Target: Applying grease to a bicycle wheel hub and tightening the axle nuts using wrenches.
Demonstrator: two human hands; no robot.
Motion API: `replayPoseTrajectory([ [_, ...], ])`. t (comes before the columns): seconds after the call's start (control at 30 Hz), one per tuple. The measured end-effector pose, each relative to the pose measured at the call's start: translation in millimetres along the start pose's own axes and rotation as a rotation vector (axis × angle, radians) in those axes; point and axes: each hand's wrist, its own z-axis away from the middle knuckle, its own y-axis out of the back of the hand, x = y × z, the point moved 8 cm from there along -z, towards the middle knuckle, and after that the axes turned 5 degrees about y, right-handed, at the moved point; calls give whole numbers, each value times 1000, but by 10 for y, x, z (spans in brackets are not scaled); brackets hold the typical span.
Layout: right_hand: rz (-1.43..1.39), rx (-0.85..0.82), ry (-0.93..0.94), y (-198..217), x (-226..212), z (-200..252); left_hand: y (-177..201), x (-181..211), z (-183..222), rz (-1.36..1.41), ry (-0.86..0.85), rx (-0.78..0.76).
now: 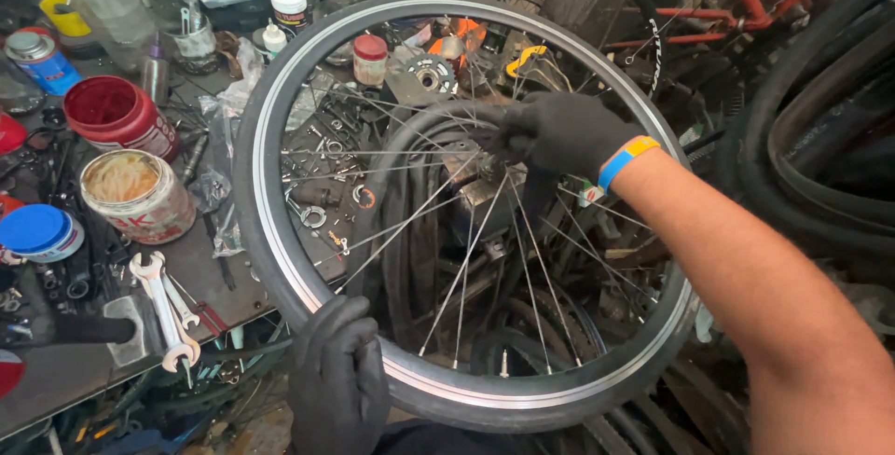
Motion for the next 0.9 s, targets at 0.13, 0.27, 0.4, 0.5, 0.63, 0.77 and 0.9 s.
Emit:
replayPoseTrajectory([
  [0.13,255,-26,129,120,-198,-36,14,19,-12,3,-7,7],
  [0.27,535,-123,237,-51,-184,-159,13,50,-5,0,13,24],
  [0.4,639,-243,278,-165,-145,-238,26,114,-44,7,-9,36],
  [0.5,619,-328,217,-108,-219,-201,34,117,-32,6,2,43],
  [0.63,540,-407,143,-50,-267,-203,24,102,-7,-1,19,38],
  [0.77,287,-421,-86,-1,-246,-198,13,91,14,9,58,28],
  [0.9,209,-400,-269,54,-257,-198,40,137,-21,13,24,21],
])
